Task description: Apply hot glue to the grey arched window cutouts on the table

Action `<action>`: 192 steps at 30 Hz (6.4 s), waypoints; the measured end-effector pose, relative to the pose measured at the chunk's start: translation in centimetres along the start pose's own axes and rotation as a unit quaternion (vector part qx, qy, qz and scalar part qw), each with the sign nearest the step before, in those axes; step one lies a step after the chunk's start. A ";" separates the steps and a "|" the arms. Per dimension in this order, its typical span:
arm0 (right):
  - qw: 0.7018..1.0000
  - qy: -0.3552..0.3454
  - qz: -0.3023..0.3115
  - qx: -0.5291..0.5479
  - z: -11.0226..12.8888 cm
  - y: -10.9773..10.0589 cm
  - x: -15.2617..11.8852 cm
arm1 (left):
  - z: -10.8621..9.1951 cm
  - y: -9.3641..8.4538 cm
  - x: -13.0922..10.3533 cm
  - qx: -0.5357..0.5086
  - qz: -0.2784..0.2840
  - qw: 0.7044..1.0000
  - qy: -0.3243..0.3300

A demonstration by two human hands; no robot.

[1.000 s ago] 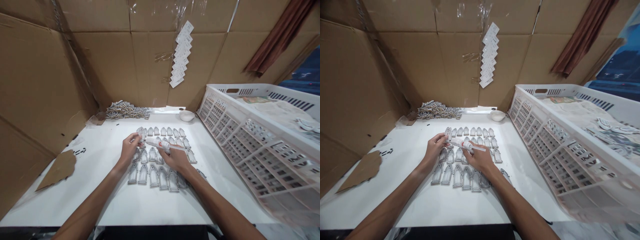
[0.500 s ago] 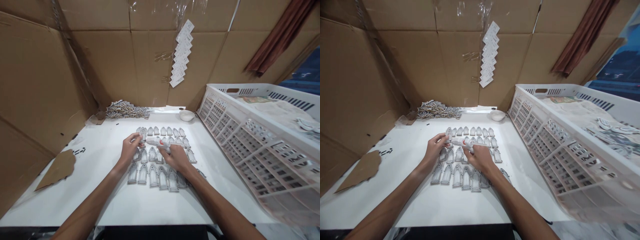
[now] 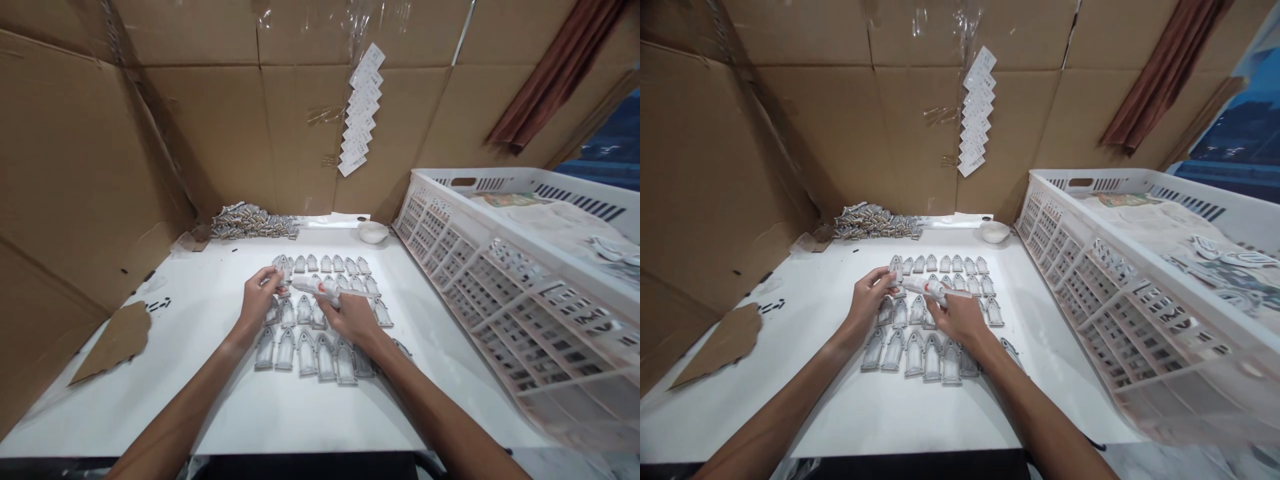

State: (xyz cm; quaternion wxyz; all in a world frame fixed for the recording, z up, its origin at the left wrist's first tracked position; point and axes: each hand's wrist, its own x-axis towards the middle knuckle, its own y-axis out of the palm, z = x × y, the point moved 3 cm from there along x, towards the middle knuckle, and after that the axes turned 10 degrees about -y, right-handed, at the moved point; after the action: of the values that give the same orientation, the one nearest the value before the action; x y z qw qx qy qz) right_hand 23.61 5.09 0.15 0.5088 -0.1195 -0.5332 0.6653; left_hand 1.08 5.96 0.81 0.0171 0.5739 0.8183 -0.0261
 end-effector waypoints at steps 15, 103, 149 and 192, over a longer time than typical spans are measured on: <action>0.996 -0.053 0.051 -0.055 1.5 -0.8 -0.4 | 0.2 -0.3 0.0 0.161 -0.029 0.980 0.112; 0.990 0.130 -0.058 -0.015 -1.9 -1.6 1.5 | 0.5 2.6 -0.1 0.007 0.026 0.999 0.034; 0.998 0.050 -0.029 -0.007 -1.0 -1.4 1.1 | 0.4 1.4 0.4 0.000 -0.032 0.999 -0.009; 0.997 0.080 -0.002 -0.015 -0.9 -1.5 1.2 | 1.0 1.4 0.7 -0.016 -0.009 1.000 0.011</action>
State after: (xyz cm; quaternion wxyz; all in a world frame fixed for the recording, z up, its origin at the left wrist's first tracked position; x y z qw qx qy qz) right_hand 24.51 6.43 1.48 0.5493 -0.1791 -0.5010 0.6444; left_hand 2.14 6.99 -0.25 0.0171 0.5661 0.8241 -0.0065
